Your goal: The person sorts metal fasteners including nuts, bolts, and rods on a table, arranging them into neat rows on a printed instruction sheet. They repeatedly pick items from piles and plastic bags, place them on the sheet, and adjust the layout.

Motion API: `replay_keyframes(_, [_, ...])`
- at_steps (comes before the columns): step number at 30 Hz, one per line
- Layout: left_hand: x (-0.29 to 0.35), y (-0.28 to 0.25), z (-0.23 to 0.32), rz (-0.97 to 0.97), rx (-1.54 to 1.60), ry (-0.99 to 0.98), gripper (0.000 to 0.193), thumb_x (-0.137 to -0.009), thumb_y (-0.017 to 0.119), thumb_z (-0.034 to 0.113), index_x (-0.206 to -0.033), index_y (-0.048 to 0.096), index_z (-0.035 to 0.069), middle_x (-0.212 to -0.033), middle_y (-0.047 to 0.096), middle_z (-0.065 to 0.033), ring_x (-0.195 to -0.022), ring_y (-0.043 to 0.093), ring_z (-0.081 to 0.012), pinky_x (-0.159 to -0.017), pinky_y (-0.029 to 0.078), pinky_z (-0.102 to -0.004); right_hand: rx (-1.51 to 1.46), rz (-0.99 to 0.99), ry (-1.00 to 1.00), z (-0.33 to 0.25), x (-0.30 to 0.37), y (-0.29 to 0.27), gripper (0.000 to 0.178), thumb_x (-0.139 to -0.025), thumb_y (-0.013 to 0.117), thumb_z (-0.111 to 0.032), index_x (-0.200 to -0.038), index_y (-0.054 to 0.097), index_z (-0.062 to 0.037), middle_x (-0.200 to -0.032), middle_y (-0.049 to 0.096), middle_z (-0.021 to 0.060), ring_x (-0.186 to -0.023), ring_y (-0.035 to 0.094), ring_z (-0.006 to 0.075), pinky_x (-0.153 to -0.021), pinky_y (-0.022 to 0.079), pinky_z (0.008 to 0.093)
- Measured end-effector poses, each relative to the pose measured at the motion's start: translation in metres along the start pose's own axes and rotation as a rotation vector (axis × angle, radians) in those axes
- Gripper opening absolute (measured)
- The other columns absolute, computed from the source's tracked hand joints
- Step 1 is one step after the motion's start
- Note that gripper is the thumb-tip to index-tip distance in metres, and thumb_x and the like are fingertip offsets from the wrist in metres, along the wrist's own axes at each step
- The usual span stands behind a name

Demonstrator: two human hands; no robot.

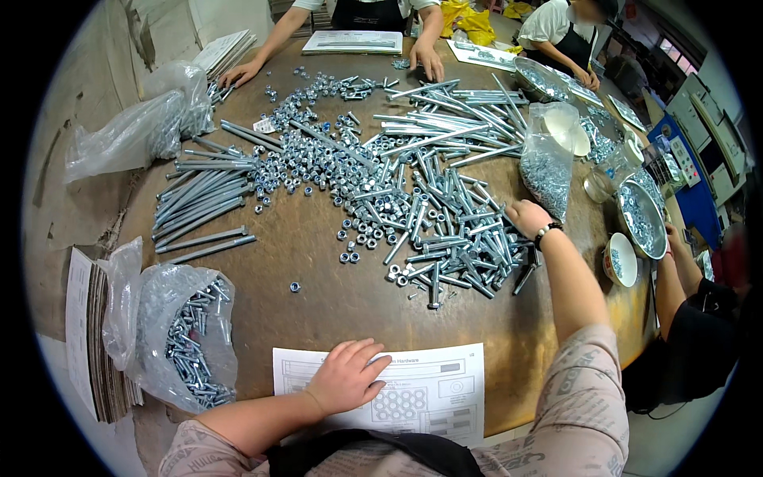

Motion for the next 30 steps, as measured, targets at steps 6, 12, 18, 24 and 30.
replay_keyframes(6, [0.002,0.000,-0.003,-0.004,-0.019,-0.002,0.039,-0.076,0.061,0.028,-0.109,0.055,0.009,-0.116,0.051,-0.0093,-0.112,0.046,-0.0257,-0.094,0.035,-0.0402,0.102,0.163,-0.154,-0.056,-0.031,-0.054,0.032,-0.083,0.052,-0.033,-0.099,0.064,-0.0072,-0.100,0.059,0.0175,-0.094,0.057,0.0322,-0.083,0.046,0.0404])
replay_keyframes(12, [0.004,0.003,-0.007,0.007,0.047,0.006,0.041,-0.073,0.064,0.027,-0.109,0.056,0.009,-0.116,0.052,-0.0106,-0.111,0.047,-0.0270,-0.093,0.036,-0.0410,0.090,0.235,-0.150,-0.113,-0.104,-0.030,0.039,-0.084,0.053,-0.033,-0.113,0.055,-0.0063,-0.115,0.053,0.0155,-0.109,0.049,0.0302,-0.093,0.040,0.0385])
replay_keyframes(18, [0.004,0.006,-0.009,0.035,0.074,0.009,0.041,-0.073,0.063,0.028,-0.108,0.058,0.009,-0.115,0.053,-0.0104,-0.109,0.048,-0.0264,-0.091,0.038,-0.0391,0.060,0.068,0.059,-0.124,-0.124,-0.021,0.062,-0.078,0.049,-0.059,-0.109,0.059,-0.0072,-0.115,0.054,0.0170,-0.110,0.049,0.0306,-0.092,0.040,0.0406])
replay_keyframes(24, [0.004,0.006,-0.010,0.039,0.040,0.017,0.041,-0.072,0.063,0.028,-0.108,0.058,0.009,-0.115,0.053,-0.0102,-0.109,0.049,-0.0261,-0.091,0.038,-0.0389,-0.147,0.111,0.096,-0.152,-0.122,-0.023,0.070,-0.074,0.053,-0.061,-0.118,0.054,-0.0070,-0.121,0.049,0.0210,-0.112,0.048,0.0327,-0.095,0.039,0.0391])
replay_keyframes(30, [0.005,0.005,-0.006,0.048,0.032,0.020,0.041,-0.072,0.064,0.027,-0.109,0.057,0.009,-0.115,0.053,-0.0095,-0.109,0.048,-0.0261,-0.091,0.038,-0.0392,-0.006,-0.070,0.118,-0.155,-0.119,-0.016,0.041,-0.081,0.047,-0.037,-0.119,0.056,-0.0209,-0.127,0.046,0.0107,-0.115,0.048,0.0291,-0.095,0.040,0.0407])
Point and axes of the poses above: each hand's wrist, its own x-axis away from the middle knuckle, its own y-axis out of the palm, z = x × y, the point moved 1 cm from there along -x, towards the middle knuckle
